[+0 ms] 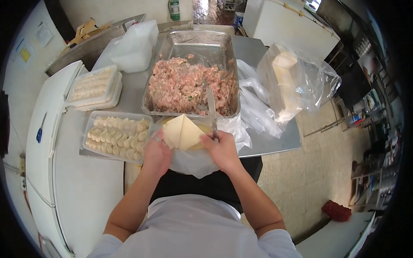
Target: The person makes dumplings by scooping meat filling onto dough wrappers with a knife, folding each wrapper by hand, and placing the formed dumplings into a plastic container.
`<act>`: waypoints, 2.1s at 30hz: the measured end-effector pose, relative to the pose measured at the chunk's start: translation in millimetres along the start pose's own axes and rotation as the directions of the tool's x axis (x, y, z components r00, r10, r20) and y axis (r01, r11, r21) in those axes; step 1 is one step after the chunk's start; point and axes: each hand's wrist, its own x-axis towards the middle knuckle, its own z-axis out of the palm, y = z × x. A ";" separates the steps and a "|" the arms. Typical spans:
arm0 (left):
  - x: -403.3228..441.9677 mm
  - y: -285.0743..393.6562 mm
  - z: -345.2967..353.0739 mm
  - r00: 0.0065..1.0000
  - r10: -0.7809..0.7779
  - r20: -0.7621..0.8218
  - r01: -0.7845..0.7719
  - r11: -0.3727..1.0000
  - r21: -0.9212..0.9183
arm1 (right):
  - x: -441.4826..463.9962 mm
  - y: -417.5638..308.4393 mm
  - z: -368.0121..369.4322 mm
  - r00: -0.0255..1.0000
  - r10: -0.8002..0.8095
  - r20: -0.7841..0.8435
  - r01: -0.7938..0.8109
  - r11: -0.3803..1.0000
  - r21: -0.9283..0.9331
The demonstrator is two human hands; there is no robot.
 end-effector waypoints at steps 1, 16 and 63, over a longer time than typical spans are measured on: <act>-1.8 4.4 -1.7 0.999 0.029 -0.038 -0.031 0.998 -0.049 | 3.3 7.5 -3.5 1.000 -0.015 -0.017 0.014 0.999 -0.049; -18.1 42.3 18.9 0.994 -0.096 0.055 0.104 0.979 -0.175 | 3.5 -48.1 -68.7 0.797 -0.581 0.164 0.542 0.569 -0.619; 15.3 44.4 24.3 0.973 -0.228 0.047 0.233 0.945 -0.229 | 75.4 -117.2 -70.5 0.916 -0.094 0.391 0.357 0.637 -0.683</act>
